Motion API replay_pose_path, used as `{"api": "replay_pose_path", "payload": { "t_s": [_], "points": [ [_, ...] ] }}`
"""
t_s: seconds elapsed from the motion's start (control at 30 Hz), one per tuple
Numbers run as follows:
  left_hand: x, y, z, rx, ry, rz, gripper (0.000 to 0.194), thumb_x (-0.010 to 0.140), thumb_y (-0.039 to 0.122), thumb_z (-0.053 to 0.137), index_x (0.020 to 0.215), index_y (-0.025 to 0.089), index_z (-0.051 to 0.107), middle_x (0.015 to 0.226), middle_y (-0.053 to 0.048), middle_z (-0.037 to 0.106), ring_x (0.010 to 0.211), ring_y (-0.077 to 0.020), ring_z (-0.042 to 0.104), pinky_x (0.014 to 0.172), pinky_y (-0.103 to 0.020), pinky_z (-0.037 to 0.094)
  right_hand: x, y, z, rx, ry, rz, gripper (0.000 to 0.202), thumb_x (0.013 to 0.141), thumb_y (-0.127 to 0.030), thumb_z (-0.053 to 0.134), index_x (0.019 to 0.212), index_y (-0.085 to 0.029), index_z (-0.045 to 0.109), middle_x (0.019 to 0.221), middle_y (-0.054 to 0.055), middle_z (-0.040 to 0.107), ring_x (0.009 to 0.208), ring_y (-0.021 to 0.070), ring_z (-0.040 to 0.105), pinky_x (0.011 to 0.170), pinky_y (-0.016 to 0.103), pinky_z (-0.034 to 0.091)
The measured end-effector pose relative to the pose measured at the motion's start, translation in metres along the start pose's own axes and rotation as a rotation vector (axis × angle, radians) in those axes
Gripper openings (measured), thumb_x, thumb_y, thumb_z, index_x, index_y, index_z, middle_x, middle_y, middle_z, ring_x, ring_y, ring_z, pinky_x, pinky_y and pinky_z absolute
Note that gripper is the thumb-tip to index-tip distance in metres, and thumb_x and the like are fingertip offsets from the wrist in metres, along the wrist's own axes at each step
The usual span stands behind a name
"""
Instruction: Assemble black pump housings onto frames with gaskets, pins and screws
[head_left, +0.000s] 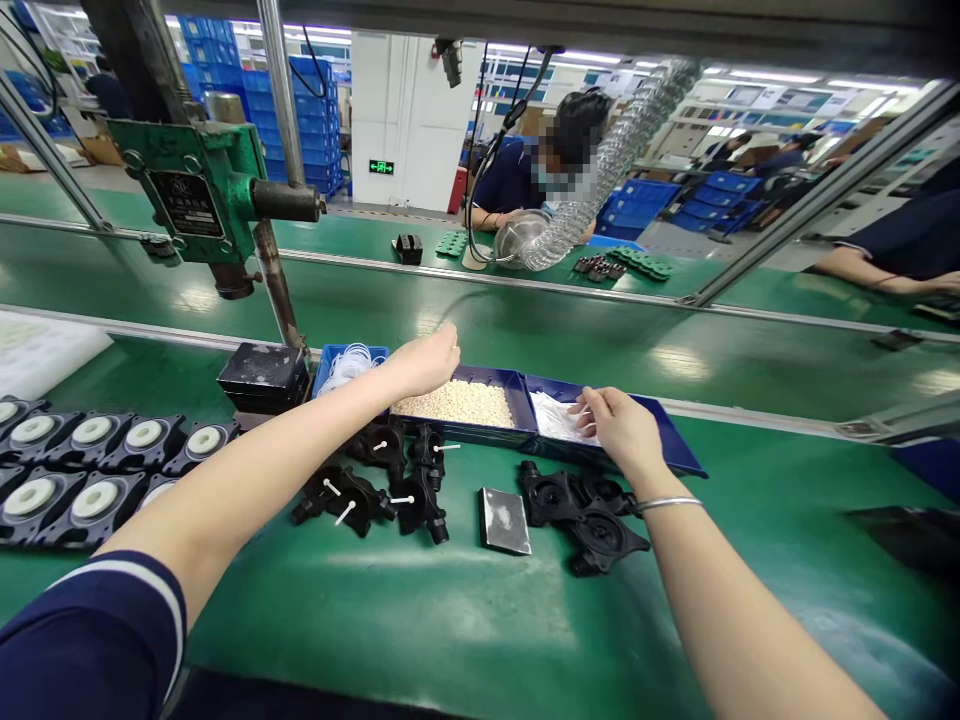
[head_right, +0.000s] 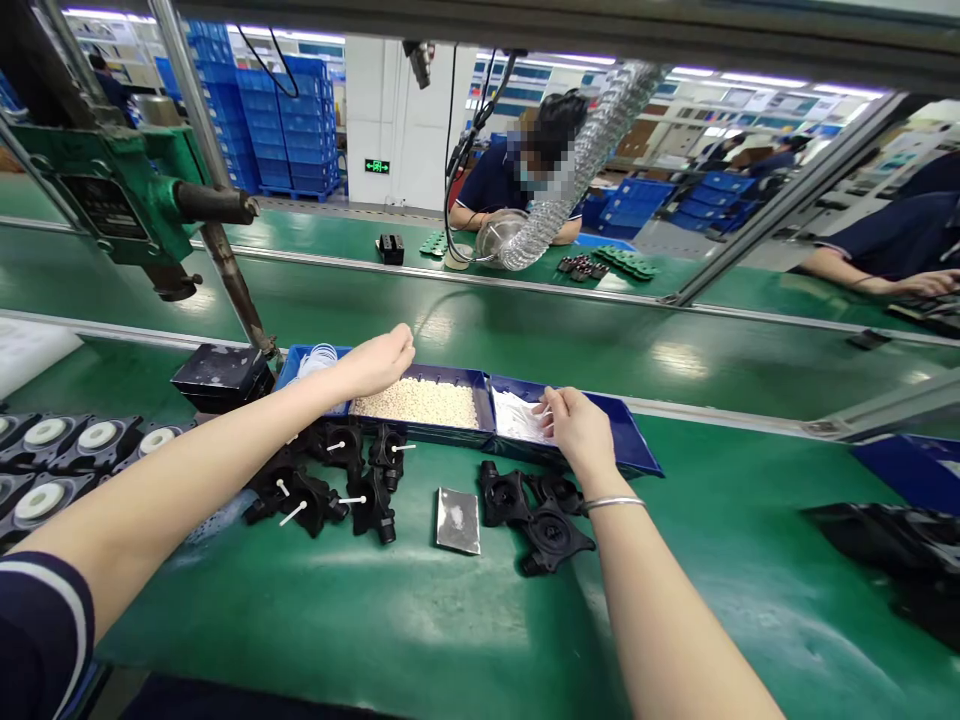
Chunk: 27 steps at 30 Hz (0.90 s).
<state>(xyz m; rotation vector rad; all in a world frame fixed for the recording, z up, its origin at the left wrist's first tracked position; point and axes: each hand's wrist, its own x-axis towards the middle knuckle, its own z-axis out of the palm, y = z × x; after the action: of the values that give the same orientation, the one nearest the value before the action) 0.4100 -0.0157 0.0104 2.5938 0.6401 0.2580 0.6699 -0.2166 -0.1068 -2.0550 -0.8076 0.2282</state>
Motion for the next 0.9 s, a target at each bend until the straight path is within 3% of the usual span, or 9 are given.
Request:
{"api": "replay_pose_path", "payload": {
  "t_s": [0.1, 0.2, 0.3, 0.4, 0.5, 0.57, 0.63, 0.77, 0.9],
  "points": [
    [-0.042, 0.019, -0.018, -0.178, 0.077, 0.044, 0.03, 0.105, 0.021, 0.024, 0.089, 0.018, 0.049, 0.077, -0.003, 0.06, 0.072, -0.0144, 0.058, 0.074, -0.027, 0.047, -0.001, -0.004, 0.0, 0.155, 0.098, 0.007, 0.05, 0.086, -0.068, 0.054, 0.082, -0.019, 0.06, 0.069, 0.006, 0.067, 0.045, 0.0134, 0.055, 0.044, 0.027, 0.046],
    [-0.104, 0.035, -0.02, -0.747, 0.041, 0.078, 0.031, 0.105, 0.031, 0.034, 0.08, 0.019, 0.047, 0.066, 0.003, 0.052, 0.056, -0.0095, 0.051, 0.059, -0.022, 0.042, -0.002, -0.012, -0.007, 0.31, 0.185, -0.008, 0.05, 0.082, -0.069, 0.058, 0.088, -0.019, 0.06, 0.064, 0.001, 0.061, 0.044, 0.0113, 0.05, 0.044, 0.027, 0.046],
    [-0.162, 0.04, -0.001, -1.173, -0.115, -0.044, 0.028, 0.096, 0.038, 0.058, 0.085, 0.014, 0.065, 0.073, -0.001, 0.064, 0.058, -0.0105, 0.059, 0.057, -0.023, 0.044, -0.02, -0.033, -0.02, 0.44, 0.22, -0.045, 0.052, 0.077, -0.064, 0.068, 0.102, -0.02, 0.059, 0.067, -0.003, 0.06, 0.049, 0.0109, 0.051, 0.049, 0.027, 0.05],
    [-0.197, 0.036, 0.028, -1.422, -0.207, -0.267, 0.028, 0.086, 0.039, 0.073, 0.092, 0.011, 0.077, 0.08, -0.007, 0.07, 0.064, -0.0121, 0.063, 0.06, -0.024, 0.048, -0.072, -0.067, -0.029, 0.526, 0.134, -0.093, 0.048, 0.074, -0.053, 0.079, 0.106, -0.022, 0.061, 0.075, 0.0, 0.066, 0.057, 0.0128, 0.059, 0.056, 0.028, 0.053],
    [-0.207, 0.028, 0.056, -1.604, -0.267, -0.464, 0.028, 0.078, 0.034, 0.083, 0.093, 0.011, 0.079, 0.079, -0.007, 0.07, 0.065, -0.0103, 0.062, 0.063, -0.022, 0.049, -0.148, -0.098, -0.02, 0.645, -0.102, -0.079, 0.025, 0.082, -0.041, 0.078, 0.087, -0.021, 0.063, 0.08, 0.003, 0.07, 0.056, 0.0125, 0.06, 0.055, 0.028, 0.053],
    [-0.207, 0.024, 0.07, -1.663, -0.3, -0.526, 0.027, 0.078, 0.032, 0.084, 0.095, 0.012, 0.079, 0.08, -0.005, 0.07, 0.067, -0.0087, 0.062, 0.064, -0.02, 0.05, -0.195, -0.109, -0.003, 0.709, -0.301, 0.004, 0.021, 0.086, -0.038, 0.076, 0.084, -0.02, 0.066, 0.082, 0.005, 0.071, 0.059, 0.0145, 0.063, 0.056, 0.03, 0.055],
    [-0.206, 0.02, 0.081, -1.676, -0.318, -0.546, 0.029, 0.077, 0.033, 0.085, 0.097, 0.013, 0.079, 0.082, -0.005, 0.07, 0.069, -0.0084, 0.063, 0.065, -0.02, 0.05, -0.229, -0.112, 0.017, 0.785, -0.396, 0.094, 0.018, 0.087, -0.036, 0.076, 0.085, -0.02, 0.069, 0.08, 0.004, 0.07, 0.06, 0.0146, 0.063, 0.055, 0.029, 0.055],
    [-0.21, 0.017, 0.093, -1.599, -0.306, -0.538, 0.038, 0.072, 0.036, 0.088, 0.101, 0.013, 0.079, 0.085, -0.008, 0.074, 0.074, -0.0127, 0.068, 0.071, -0.024, 0.054, -0.258, -0.106, 0.047, 0.924, -0.391, 0.218, 0.019, 0.086, -0.037, 0.077, 0.093, -0.02, 0.071, 0.074, 0.002, 0.07, 0.065, 0.0157, 0.065, 0.059, 0.028, 0.056],
    [-0.212, 0.016, 0.097, -1.487, -0.254, -0.482, 0.04, 0.071, 0.038, 0.089, 0.1, 0.013, 0.079, 0.088, -0.009, 0.077, 0.078, -0.0182, 0.073, 0.076, -0.03, 0.058, -0.264, -0.104, 0.055, 0.935, -0.292, 0.229, 0.021, 0.084, -0.036, 0.079, 0.095, -0.02, 0.072, 0.08, 0.004, 0.073, 0.068, 0.0154, 0.065, 0.063, 0.028, 0.056]
  ]
}}
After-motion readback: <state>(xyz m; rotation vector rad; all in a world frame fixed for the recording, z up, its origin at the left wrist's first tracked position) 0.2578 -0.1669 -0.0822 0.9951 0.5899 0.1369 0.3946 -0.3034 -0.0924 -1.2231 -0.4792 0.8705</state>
